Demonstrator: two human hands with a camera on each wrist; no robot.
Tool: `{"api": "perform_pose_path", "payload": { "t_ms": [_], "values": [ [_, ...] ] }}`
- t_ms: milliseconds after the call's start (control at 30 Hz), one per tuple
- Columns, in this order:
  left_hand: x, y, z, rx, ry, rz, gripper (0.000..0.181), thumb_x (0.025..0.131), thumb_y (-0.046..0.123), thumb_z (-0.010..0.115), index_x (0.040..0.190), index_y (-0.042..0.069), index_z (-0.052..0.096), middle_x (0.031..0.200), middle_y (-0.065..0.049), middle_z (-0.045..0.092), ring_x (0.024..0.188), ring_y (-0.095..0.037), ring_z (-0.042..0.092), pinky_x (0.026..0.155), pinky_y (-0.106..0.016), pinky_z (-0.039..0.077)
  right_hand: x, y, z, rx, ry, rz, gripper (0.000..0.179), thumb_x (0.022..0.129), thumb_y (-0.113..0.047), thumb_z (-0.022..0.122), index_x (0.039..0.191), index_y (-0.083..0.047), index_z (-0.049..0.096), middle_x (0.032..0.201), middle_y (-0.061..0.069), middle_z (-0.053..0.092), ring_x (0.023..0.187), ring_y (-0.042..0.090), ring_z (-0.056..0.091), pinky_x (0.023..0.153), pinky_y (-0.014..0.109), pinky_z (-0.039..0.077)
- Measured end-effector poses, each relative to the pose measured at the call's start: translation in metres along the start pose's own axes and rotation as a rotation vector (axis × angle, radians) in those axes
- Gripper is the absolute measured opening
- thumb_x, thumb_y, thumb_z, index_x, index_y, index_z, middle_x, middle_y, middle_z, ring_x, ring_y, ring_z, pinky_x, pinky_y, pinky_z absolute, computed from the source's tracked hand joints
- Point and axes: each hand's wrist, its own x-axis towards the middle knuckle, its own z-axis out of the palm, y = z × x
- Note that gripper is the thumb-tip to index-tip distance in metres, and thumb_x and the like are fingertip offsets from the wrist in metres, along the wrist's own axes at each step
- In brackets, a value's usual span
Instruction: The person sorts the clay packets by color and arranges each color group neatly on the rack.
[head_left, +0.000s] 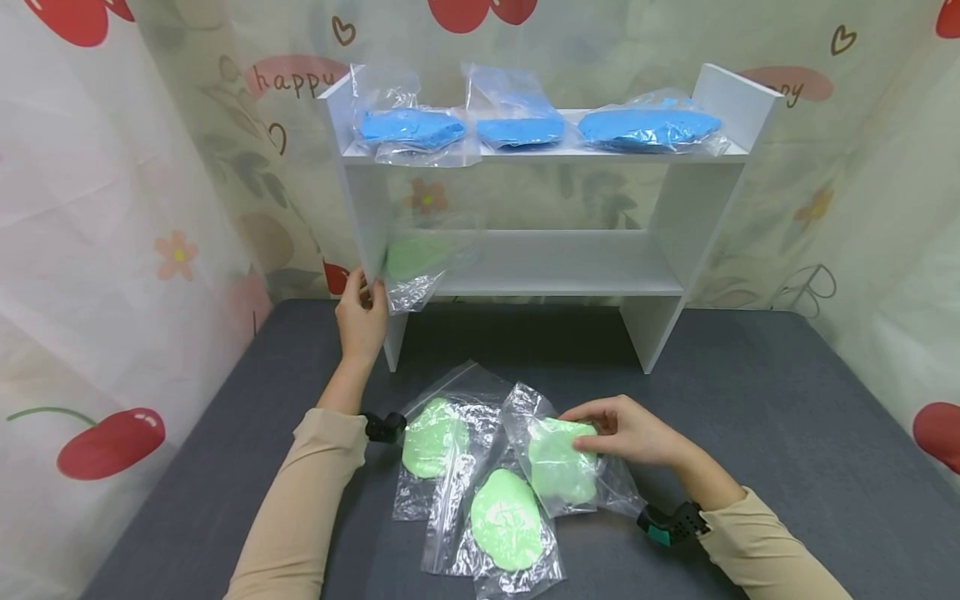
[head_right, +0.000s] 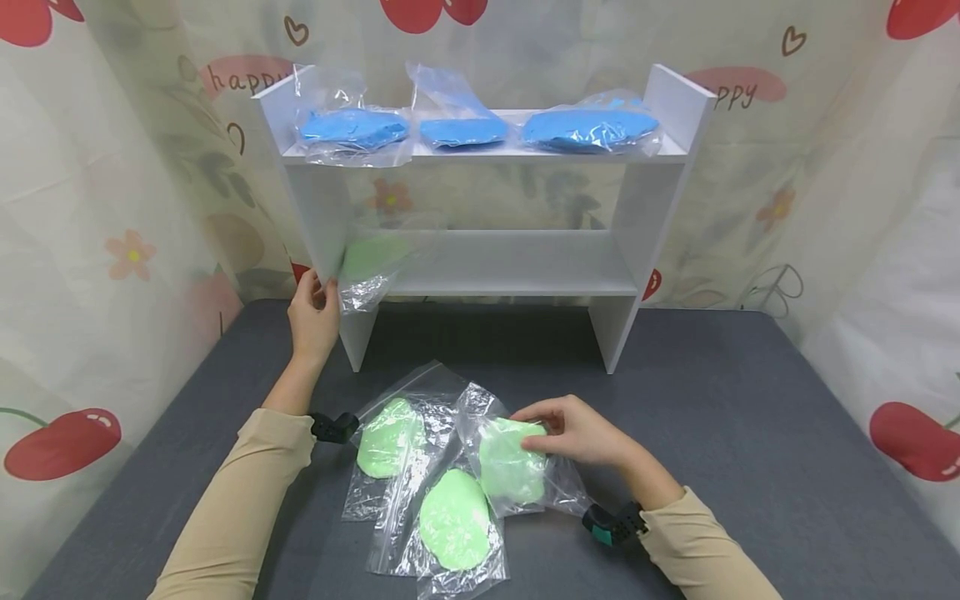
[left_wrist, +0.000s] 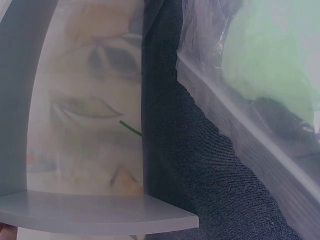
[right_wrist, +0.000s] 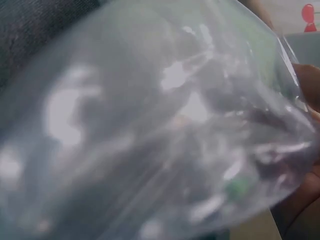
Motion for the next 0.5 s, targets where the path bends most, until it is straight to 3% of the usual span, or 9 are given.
{"api": "perform_pose_path", "payload": {
  "t_ms": [100,300,500],
  "values": [
    [0.0,-0.0003,0.0001,-0.001,0.001,0.001,0.031,0.095,0.015,0.048,0.124,0.005,0.055,0.12,-0.019,0.061,0.101,-0.03,0.065,0.074,-0.042,0.05,0.0004,-0.0006,-0.0003,0.023,0.055,0.014,0.033,0.087,-0.014,0.065,0.116,0.0,0.062,0.066,-0.008,0.056,0.045,-0.002,0.029,0.045,0.02,0.036],
    [0.0001,-0.0005,0.0001,-0.003,0.002,0.001,0.031,0.095,0.014,0.048,0.124,0.005,0.055,0.12,-0.02,0.061,0.102,-0.032,0.064,0.075,-0.044,0.051,0.001,-0.0028,-0.0005,0.065,0.154,0.041,0.034,0.086,-0.012,0.066,0.116,0.003,0.062,0.082,-0.007,0.066,0.045,-0.001,0.032,0.043,0.022,0.035],
    [0.0005,-0.0008,0.0,-0.005,-0.001,0.003,0.031,0.095,0.014,0.048,0.124,0.005,0.055,0.121,-0.02,0.061,0.103,-0.031,0.064,0.076,-0.045,0.051,0.0022,-0.0065,-0.0014,0.084,0.248,0.096,0.036,0.086,-0.014,0.066,0.117,0.004,0.061,0.083,-0.009,0.068,0.049,-0.001,0.038,0.044,0.022,0.036]
  ]
}}
